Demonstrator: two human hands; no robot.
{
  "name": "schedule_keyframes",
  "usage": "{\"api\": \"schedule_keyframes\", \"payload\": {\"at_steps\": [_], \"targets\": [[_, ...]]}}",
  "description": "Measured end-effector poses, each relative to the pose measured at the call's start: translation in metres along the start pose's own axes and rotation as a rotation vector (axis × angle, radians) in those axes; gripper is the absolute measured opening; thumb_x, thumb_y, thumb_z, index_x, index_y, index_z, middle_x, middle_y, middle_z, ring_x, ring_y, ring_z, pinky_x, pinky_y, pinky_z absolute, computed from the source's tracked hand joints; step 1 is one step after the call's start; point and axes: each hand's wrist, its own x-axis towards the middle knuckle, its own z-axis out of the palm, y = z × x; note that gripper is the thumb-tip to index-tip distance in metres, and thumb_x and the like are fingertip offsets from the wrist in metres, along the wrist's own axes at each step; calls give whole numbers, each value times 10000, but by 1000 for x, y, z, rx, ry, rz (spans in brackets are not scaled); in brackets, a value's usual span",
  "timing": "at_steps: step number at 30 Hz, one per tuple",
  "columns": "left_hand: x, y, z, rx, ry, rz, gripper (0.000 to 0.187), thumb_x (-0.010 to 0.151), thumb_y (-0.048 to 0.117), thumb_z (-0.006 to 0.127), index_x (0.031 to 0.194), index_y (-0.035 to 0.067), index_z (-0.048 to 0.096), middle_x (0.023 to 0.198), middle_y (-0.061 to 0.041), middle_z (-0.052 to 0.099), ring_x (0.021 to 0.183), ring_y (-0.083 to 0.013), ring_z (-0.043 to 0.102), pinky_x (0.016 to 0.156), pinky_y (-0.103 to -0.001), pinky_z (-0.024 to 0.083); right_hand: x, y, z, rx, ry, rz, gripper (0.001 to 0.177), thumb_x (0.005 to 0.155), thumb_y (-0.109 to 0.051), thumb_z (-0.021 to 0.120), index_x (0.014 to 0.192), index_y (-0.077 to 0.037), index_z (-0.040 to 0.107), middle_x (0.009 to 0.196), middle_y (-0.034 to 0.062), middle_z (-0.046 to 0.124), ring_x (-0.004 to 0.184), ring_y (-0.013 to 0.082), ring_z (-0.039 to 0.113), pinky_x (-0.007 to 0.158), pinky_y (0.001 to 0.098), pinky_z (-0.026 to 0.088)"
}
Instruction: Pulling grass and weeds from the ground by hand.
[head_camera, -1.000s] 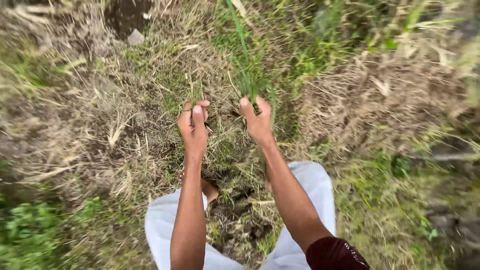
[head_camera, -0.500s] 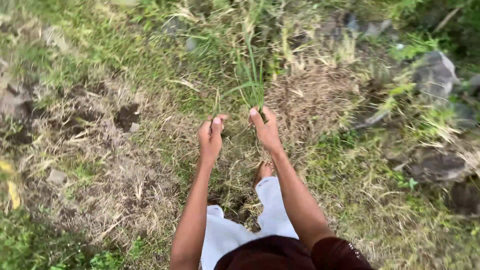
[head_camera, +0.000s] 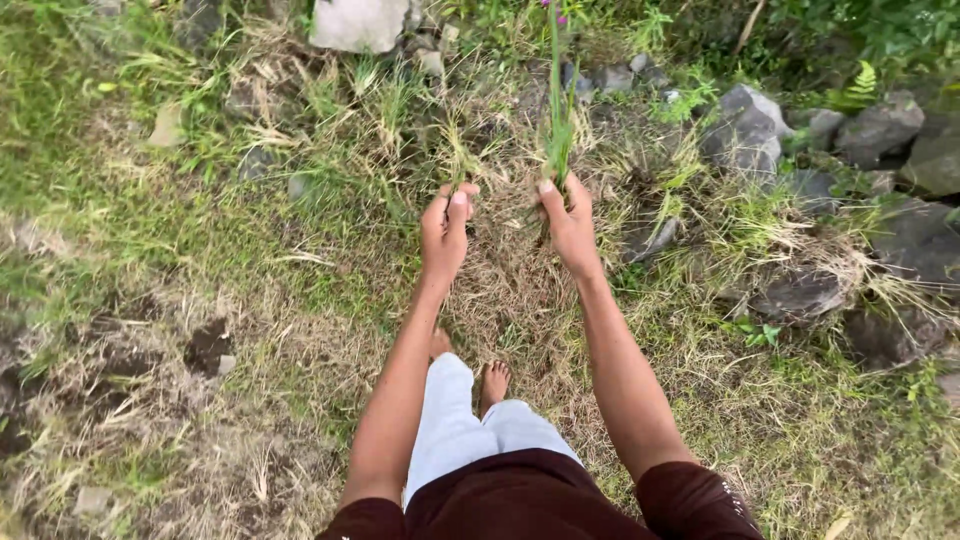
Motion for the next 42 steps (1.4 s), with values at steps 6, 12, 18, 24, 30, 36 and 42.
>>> {"api": "schedule_keyframes", "payload": {"at_steps": [6,12,18,24,30,36,42], "targets": [[85,6,37,-14,-57,85,249,1121,193,475,1194,78,684,817,19,520,730,-86,482,623,-272,400,61,-38,-19,-95,116,82,418,1073,-179,538,1475,-158,425,1008,14,581,764,89,552,659,254,497],[199,2,66,101,-181,9,307,1102,234,473,1254,87,696,994,-74,601,772,-152,539,670,-316,464,148,-77,-21,-97,187,96,629,1005,-166,534,1574,-191,266,1158,82,636,910,173,697,718,337,576],[291,-14,68,278,-220,379,365,1122,300,484,1368,75,633,1400,-130,608,1316,-267,582,1134,-441,461,215,-61,-34,-265,160,-53,543,1013,-145,621,1528,-137,449,1446,143,562,1339,276,577,1151,457,483],[303,-27,43,196,-198,296,369,1119,342,495,1356,107,652,1381,-81,664,1304,-254,658,1177,-433,516,232,-51,-39,-213,77,-176,400,1038,-104,577,1437,-92,570,1584,128,454,1479,286,472,1270,468,374],[255,-7,-19,126,-93,274,448,1152,336,521,1496,48,511,1554,-198,473,1431,-294,531,1203,-459,480,245,-31,-13,-160,-132,-254,291,1053,-118,532,1300,-52,672,1486,118,575,1438,256,522,1271,420,377],[158,34,-74,299,144,234,420,1170,345,510,1478,61,548,1453,-123,668,1403,-219,621,1224,-433,482,217,-26,27,5,-372,-243,269,1084,-139,512,1262,-46,691,1457,102,582,1369,216,552,1202,399,436],[63,88,-121,266,384,206,374,1154,325,464,1389,63,592,1308,-102,727,1274,-217,689,1152,-410,527,182,-33,62,167,-540,-216,350,1114,-253,555,1388,-43,609,1444,92,588,1355,233,587,1231,437,452]]}}
